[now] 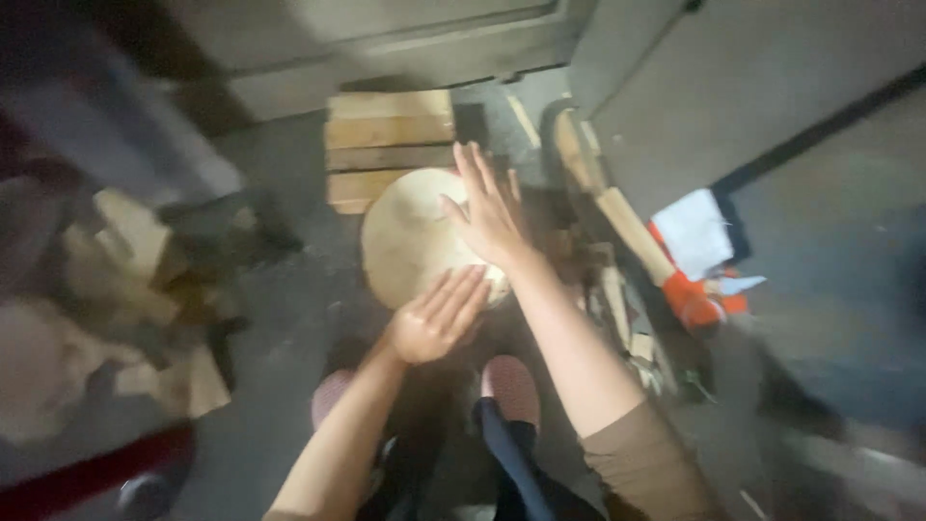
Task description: Applying glue to the rim of a drum frame and pressing the drum skin down to secure it.
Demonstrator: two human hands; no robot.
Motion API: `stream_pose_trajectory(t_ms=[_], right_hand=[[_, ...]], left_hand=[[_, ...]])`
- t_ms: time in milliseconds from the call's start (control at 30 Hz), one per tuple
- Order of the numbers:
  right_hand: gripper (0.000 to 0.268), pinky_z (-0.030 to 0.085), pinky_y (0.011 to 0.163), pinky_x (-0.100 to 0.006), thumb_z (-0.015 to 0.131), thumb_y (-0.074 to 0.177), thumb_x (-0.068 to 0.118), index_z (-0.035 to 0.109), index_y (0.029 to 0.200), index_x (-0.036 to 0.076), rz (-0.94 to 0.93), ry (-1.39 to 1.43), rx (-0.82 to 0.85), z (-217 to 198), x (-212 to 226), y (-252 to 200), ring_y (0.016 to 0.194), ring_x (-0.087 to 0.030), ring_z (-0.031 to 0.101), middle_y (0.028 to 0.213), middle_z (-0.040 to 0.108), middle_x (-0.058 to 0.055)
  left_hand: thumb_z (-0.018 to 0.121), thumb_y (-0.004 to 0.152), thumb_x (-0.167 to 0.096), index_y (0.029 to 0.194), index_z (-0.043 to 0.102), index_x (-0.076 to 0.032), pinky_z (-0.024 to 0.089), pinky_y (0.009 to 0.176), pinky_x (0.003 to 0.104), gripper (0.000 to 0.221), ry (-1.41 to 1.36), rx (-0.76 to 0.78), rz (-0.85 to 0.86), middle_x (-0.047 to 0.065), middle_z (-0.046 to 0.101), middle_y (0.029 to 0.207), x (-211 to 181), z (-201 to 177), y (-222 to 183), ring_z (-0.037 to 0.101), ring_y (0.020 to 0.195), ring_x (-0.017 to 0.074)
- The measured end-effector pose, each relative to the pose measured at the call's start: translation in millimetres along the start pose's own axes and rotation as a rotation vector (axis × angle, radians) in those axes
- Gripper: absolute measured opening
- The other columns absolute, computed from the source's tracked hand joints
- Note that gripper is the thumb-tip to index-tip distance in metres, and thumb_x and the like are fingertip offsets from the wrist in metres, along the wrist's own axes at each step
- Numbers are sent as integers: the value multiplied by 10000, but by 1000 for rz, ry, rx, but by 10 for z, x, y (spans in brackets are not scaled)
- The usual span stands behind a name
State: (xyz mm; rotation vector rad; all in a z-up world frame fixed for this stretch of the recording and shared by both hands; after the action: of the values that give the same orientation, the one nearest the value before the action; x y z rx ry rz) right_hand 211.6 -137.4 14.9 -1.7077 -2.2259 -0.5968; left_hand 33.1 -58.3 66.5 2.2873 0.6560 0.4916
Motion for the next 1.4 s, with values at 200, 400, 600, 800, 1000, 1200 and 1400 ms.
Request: stream_pose_trajectory(t_ms=[200, 400, 600, 800, 1000, 1200, 1400], right_hand=[[353, 466, 1088, -475, 581, 1028, 164, 552, 1362, 52, 543, 506, -802, -812, -1343, -1478, 1259, -330, 612, 1282, 651, -181], [176, 582, 836, -403, 751, 916, 171, 666, 1067, 202, 1095, -168, -1091, -477, -4252, -4050, 947, -271, 733, 1009, 698, -27], [339, 564, 748, -437, 809, 884, 166, 635, 1167, 99, 1219, -134, -886, -883, -5102, -4061, 911, -317, 731, 1033, 751, -134], [261, 544, 759, -321, 866, 769, 210, 785, 1015, 177, 1143, 55, -863, -793, -5790, -3800, 809, -177, 697, 928, 760, -4], [174, 563, 736, -426, 875, 812, 171, 801, 958, 112, 1241, -43, -806, -707, -5798, -3696, 804, -264, 738, 937, 793, -77], [211, 564, 716, -311, 885, 838, 212, 721, 951, 139, 983, -160, -964, -788, -5810, -3968, 806, -247, 752, 821, 733, -81], [216, 571, 745, -481, 838, 854, 212, 700, 960, 84, 947, -351, -719, -782, -5609, -3725, 826, -402, 732, 839, 695, -155]], left_hand=[[443, 1048, -264, 1339, 662, -36, 546, 1024, 387, 429, 56, 10, 29, 206, 662, 1376, -33, -75, 238, 677, 1218, 291], [436, 1041, -177, 1270, 708, -45, 566, 971, 351, 379, 93, 39, 67, 183, 714, 1311, -90, -68, 420, 718, 1141, 277], [386, 1106, -299, 1396, 607, -7, 506, 1092, 365, 467, 70, 188, 64, 139, 661, 1394, -104, 130, 342, 650, 1279, 234], [566, 1078, -205, 1355, 638, 5, 556, 1040, 361, 355, 65, 159, 73, 144, 693, 1344, -92, 135, 432, 681, 1235, 230], [506, 1090, -240, 1343, 648, 2, 553, 1042, 353, 378, 69, 188, 81, 141, 693, 1340, -83, 157, 487, 678, 1237, 229], [487, 992, -264, 1249, 726, -58, 570, 946, 338, 407, 139, 71, 94, 168, 747, 1266, -97, 176, 411, 737, 1111, 259], [463, 997, -291, 1249, 726, -52, 575, 941, 344, 436, 133, 64, 93, 174, 747, 1269, -120, 168, 426, 736, 1114, 261]])
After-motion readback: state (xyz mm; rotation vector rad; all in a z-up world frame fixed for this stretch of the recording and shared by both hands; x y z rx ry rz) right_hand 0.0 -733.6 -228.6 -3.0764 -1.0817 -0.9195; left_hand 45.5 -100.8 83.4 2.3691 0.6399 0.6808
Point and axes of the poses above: each hand's wrist, its own y-axis towards the middle knuckle, its own z-axis out of the palm, x = y × z, the point moved 10 cm from there along y, towards the middle knuckle
